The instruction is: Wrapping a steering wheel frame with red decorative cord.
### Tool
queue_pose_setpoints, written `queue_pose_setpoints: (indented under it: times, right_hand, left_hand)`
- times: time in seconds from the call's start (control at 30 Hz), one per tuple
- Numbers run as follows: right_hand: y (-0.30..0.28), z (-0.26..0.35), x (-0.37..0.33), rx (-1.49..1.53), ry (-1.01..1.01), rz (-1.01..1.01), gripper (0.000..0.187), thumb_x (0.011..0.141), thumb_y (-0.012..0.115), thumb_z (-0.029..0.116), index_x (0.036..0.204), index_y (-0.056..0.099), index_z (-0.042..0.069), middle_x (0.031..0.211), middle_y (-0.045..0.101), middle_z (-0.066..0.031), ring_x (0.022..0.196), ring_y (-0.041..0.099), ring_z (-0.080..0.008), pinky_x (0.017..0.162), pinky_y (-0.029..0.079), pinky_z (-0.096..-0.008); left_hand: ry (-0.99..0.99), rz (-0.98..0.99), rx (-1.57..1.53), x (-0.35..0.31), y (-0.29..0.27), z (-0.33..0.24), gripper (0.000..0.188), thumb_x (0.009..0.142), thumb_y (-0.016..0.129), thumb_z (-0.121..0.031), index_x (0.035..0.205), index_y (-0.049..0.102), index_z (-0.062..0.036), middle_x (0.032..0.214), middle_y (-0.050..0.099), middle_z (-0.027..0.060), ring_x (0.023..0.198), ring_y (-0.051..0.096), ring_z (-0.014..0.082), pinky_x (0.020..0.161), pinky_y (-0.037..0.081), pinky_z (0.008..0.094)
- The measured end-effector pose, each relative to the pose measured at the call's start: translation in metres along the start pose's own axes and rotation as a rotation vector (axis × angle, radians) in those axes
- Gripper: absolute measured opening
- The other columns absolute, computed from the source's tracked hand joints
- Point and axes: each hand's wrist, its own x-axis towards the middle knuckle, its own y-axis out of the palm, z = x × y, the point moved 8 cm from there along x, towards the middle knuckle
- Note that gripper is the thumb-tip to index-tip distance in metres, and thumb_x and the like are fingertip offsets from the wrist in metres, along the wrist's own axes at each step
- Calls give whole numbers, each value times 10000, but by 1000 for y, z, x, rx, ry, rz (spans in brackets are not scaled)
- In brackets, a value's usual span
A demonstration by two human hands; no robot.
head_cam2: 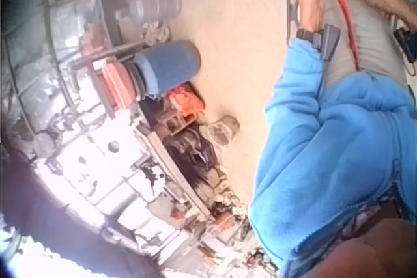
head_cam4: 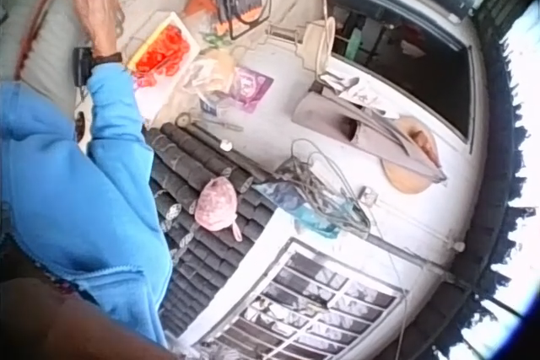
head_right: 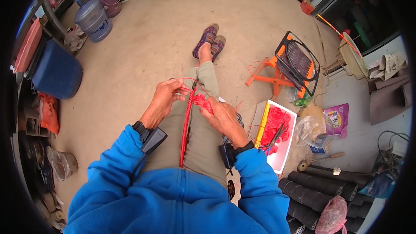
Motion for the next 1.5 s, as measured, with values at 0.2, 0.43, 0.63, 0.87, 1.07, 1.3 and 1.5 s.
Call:
queue_pose_setpoints:
  times: [0.2,0.43,0.63,0.87,1.07,1.3,1.5]
  right_hand:
    - [6,22,33,114,-44,-70,298,872,562,308,911,525,15,687,602,-251,680,598,-436,605,453,-505]
    - [-18,27,33,262,-113,-107,240,836,612,201,964,555,7,907,607,-197,872,599,-359,710,472,-430]
    - [-56,62,40,376,-249,-279,242,791,671,169,981,619,29,961,591,-133,943,551,-283,801,446,-376]
    - [-27,54,58,531,-218,-140,288,839,627,273,964,624,13,940,585,-112,910,558,-251,824,442,-360]
    - [-79,23,32,1196,-167,-282,248,907,509,218,889,564,-23,837,587,-89,853,577,-216,862,445,-342]
    - [-60,-5,16,1433,90,-88,204,919,493,194,782,468,45,635,438,-5,584,465,-132,634,417,-280]
    - [-90,-18,-22,1114,285,-8,129,872,594,136,859,490,62,564,377,48,445,330,-54,474,346,-229]
  left_hand:
    - [-15,85,75,-6,12,4,125,858,633,-125,827,613,-6,822,655,83,717,603,135,533,458,261]
    - [167,-125,-72,6,-8,-3,146,784,652,-32,673,558,-40,649,611,70,533,534,98,447,399,226]
    - [378,-151,5,-9,-5,-40,142,790,647,-13,670,571,-22,653,607,65,518,511,94,451,400,229]
    - [384,-79,-75,-15,6,-69,109,812,646,-57,719,602,-22,692,612,54,607,540,99,546,432,251]
    - [326,-34,-76,-18,10,-54,142,839,650,-111,714,609,-56,718,629,29,638,534,88,592,422,244]
    - [222,169,-178,-17,42,-51,160,895,591,-155,776,562,-52,765,631,64,710,574,139,654,451,272]
    - [179,81,-205,-4,20,-44,168,912,573,-201,851,574,-45,817,627,69,789,569,143,691,454,294]
